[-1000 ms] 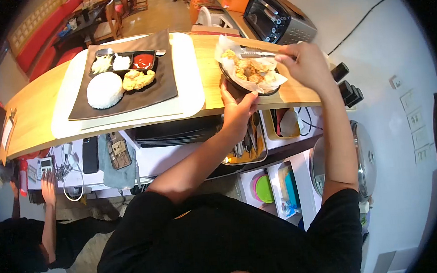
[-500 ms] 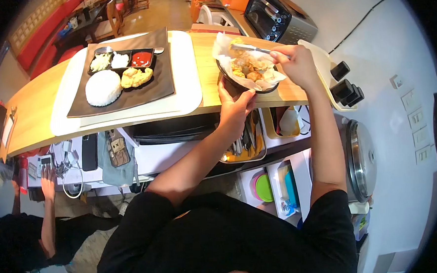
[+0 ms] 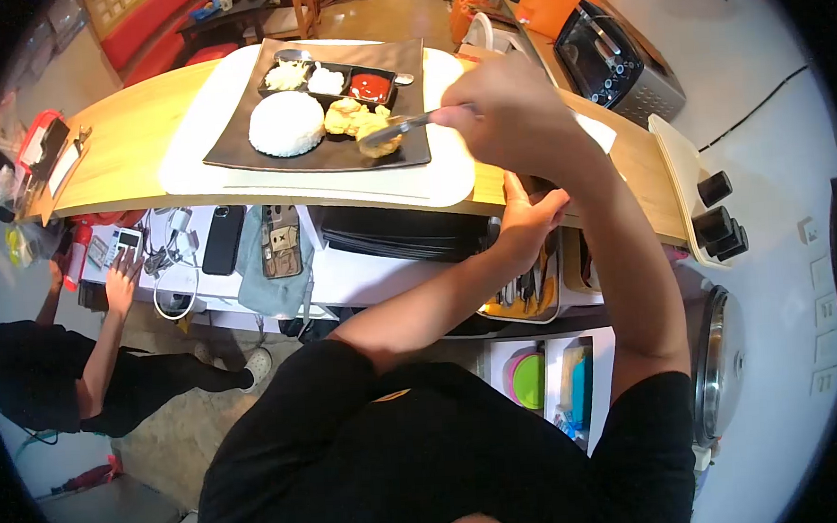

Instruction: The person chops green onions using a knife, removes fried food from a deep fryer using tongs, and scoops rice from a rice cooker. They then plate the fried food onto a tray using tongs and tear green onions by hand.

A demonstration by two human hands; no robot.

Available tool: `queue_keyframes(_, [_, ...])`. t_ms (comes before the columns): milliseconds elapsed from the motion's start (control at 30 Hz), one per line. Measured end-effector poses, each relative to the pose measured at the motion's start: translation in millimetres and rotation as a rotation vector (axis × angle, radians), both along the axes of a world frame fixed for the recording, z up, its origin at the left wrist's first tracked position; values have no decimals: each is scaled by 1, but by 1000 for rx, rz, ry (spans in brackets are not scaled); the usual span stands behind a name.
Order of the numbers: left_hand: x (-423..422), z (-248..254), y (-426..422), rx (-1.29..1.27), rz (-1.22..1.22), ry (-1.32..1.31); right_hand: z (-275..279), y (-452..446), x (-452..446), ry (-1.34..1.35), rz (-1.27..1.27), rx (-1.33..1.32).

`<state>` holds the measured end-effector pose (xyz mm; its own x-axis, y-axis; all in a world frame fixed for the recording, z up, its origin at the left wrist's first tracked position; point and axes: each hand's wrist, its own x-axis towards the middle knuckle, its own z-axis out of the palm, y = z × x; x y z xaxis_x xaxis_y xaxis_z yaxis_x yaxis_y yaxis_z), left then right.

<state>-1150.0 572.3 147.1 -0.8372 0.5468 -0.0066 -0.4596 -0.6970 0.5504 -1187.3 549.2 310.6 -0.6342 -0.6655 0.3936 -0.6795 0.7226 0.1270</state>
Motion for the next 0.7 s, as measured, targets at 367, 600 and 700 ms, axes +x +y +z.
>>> queue_keyframes(367, [3,8,-7,38,15,7,51,-17,11,-130,-398,-32])
queue_keyframes(600, [3,7,-8,-56,-35,36,52,100,55,-17,-677,-59])
queue_keyframes(700, [5,9,-9,-44,-43,25,30,129,59,-111,-713,-85])
